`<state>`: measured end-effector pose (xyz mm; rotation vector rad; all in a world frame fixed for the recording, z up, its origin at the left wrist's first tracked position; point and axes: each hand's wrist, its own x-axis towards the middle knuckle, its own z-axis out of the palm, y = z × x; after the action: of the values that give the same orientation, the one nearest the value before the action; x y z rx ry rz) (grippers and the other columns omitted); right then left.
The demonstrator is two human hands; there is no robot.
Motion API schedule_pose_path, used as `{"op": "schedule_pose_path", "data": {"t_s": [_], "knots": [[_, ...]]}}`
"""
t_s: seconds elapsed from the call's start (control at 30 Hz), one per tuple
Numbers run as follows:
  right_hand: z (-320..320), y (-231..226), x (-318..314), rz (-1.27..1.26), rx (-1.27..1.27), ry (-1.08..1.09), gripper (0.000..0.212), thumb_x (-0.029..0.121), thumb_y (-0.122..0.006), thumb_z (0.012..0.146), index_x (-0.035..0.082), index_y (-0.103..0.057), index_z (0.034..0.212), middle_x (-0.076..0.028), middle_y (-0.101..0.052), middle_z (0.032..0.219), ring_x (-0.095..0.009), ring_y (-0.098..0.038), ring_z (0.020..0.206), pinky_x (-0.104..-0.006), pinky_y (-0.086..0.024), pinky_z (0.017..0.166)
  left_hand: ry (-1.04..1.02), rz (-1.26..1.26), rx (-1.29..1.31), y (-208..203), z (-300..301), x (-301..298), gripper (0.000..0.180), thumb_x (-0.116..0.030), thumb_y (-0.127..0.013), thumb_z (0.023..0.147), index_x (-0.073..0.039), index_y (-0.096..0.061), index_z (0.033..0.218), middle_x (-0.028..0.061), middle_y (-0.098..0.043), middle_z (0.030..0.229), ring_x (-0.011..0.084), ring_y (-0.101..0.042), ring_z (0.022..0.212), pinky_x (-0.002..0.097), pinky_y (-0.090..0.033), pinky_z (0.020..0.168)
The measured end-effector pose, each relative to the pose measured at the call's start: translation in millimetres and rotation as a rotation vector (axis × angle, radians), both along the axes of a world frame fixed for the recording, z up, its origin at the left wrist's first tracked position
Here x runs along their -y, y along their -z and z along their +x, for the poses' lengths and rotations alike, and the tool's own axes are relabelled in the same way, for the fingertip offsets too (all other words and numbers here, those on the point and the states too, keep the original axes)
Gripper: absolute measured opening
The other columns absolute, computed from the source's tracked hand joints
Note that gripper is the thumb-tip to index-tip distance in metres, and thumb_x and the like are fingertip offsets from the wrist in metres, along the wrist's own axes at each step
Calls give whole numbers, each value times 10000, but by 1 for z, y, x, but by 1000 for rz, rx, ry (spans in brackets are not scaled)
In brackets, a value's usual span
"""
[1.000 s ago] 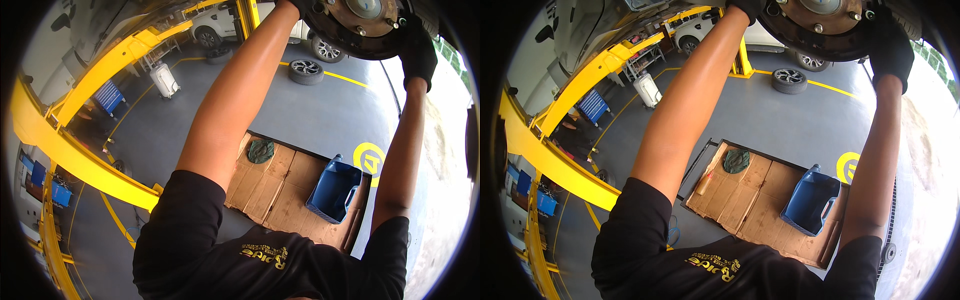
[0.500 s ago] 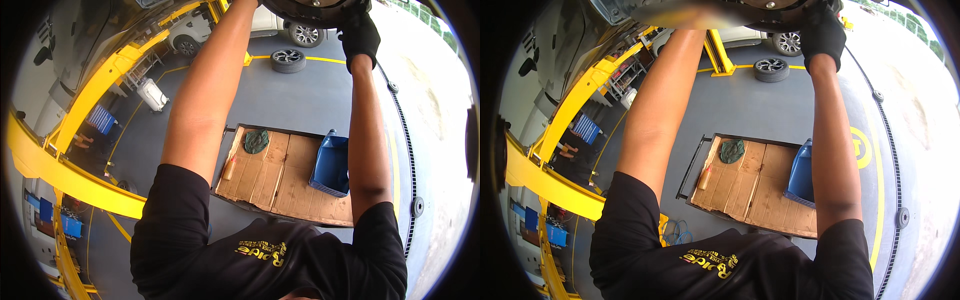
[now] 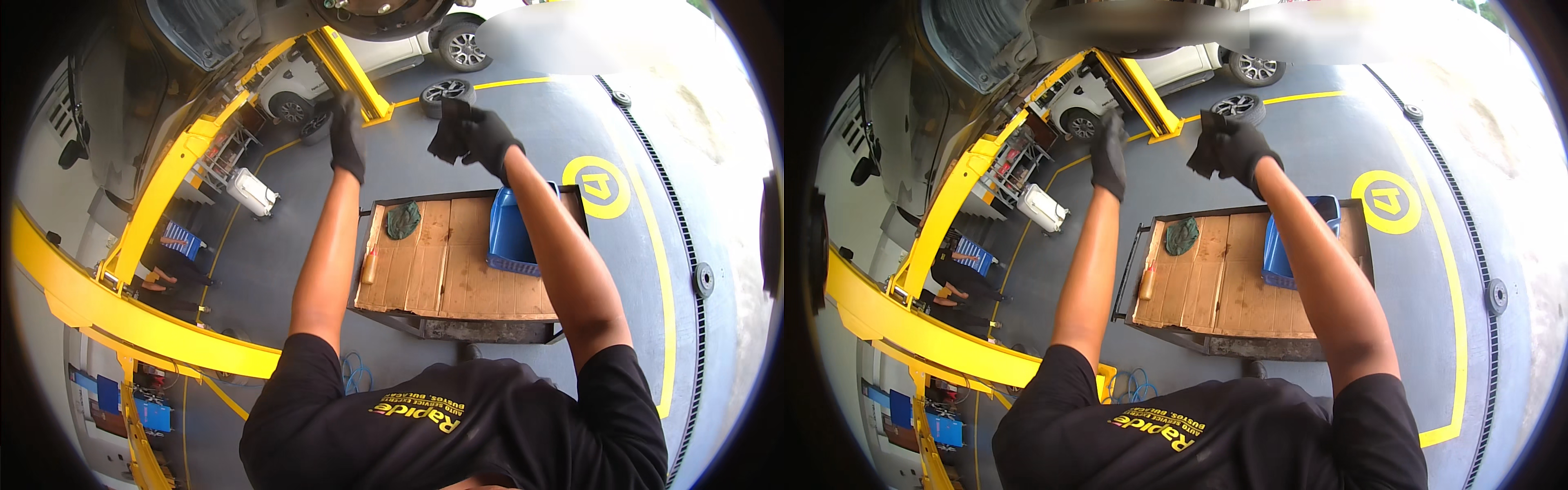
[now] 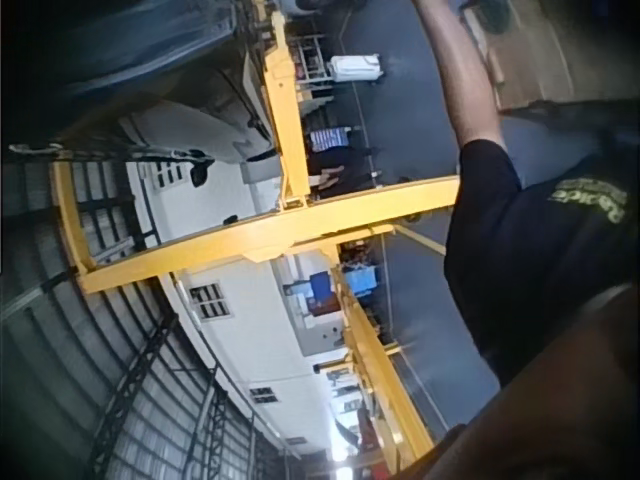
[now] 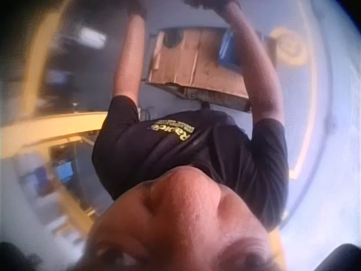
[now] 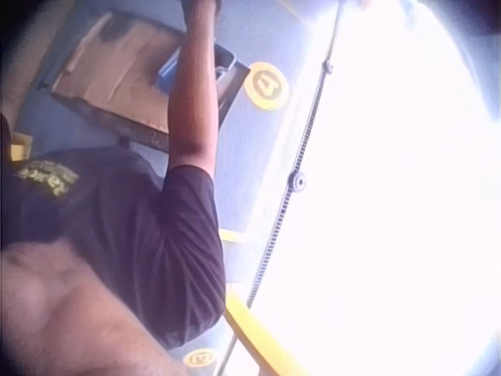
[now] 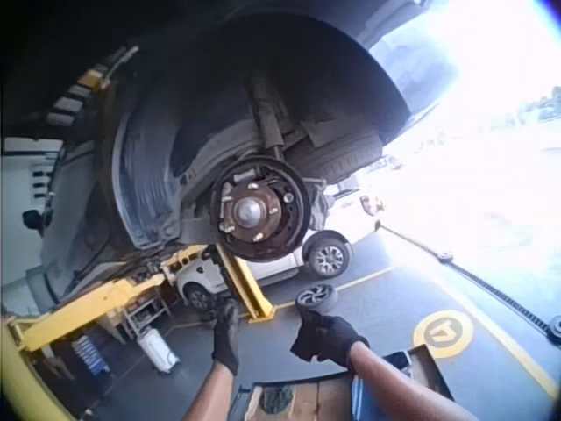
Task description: The person cleans a brake rotor using a black abrasive pad and a rag. They wipe the rotor surface repeatedly, then place it on a workbench and continue cleaning. The person also moves a cart and retrieves a document from a toolbox.
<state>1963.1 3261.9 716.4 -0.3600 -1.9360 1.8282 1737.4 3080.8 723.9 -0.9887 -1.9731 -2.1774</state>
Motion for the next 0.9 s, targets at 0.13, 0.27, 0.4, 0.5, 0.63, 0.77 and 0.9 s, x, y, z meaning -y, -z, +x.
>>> {"op": "schedule_pose_path", "data": {"t_s": [0.13, 0.27, 0.4, 0.5, 0.63, 0.77, 0.9], "knots": [[91, 61, 27, -239, 47, -112, 219, 154, -570, 1003, 53, -704, 1144, -44, -735, 908, -136, -684, 692, -300, -562, 560, 436, -170, 660, 159, 174, 49, 550, -452, -466, 1061, -94, -443, 1478, 99, -582, 1375, 236, -506, 1357, 467, -451, 1097], [184, 147, 5, -43, 185, -89, 278, 131, -582, 987, 23, -698, 1215, -81, -755, 1064, -159, -707, 975, -286, -528, 865, 681, 200, 1031, 185, 348, 2, 632, -568, -392, 1058, -163, -382, 1543, 68, -526, 1486, 277, -543, 1327, 500, -421, 1155], [257, 118, 0, -216, 286, -119, 315, 148, -573, 993, 2, -644, 1263, -106, -736, 1009, -203, -726, 872, -311, -577, 740, 672, 220, 942, 168, 399, -32, 605, -549, -389, 1067, -171, -400, 1539, 48, -535, 1474, 216, -560, 1291, 396, -467, 1075], [287, 119, -27, -362, 245, -118, 341, 167, -560, 1007, -3, -600, 1300, -116, -720, 986, -216, -725, 799, -312, -587, 657, 663, 252, 868, 146, 437, -72, 558, -492, -444, 1069, -153, -441, 1513, 33, -548, 1445, 184, -590, 1217, 344, -487, 997], [296, 106, -41, -414, 224, -226, 377, 193, -563, 1023, 0, -570, 1346, -117, -709, 1037, -210, -719, 807, -322, -597, 656, 306, 9, 733, 167, 440, -101, 503, -345, -559, 1050, -108, -482, 1488, 38, -552, 1419, 140, -598, 1129, 310, -486, 983], [303, 98, -72, -301, 359, -373, 448, 253, -584, 1022, 12, -556, 1399, -109, -703, 1110, -200, -710, 891, -348, -613, 715, -56, 239, 363, 134, 395, -116, 449, -232, -600, 1030, -42, -531, 1431, 92, -586, 1362, 158, -589, 1148, 303, -463, 1020], [296, 106, -146, -74, 491, -403, 436, 253, -573, 1013, 27, -578, 1387, -117, -705, 1142, -188, -702, 890, -318, -595, 714, -529, 79, -654, -35, 320, -116, 413, 1, -422, 1029, 20, -520, 1430, 159, -579, 1426, 242, -535, 1346, 351, -395, 1129]]}}
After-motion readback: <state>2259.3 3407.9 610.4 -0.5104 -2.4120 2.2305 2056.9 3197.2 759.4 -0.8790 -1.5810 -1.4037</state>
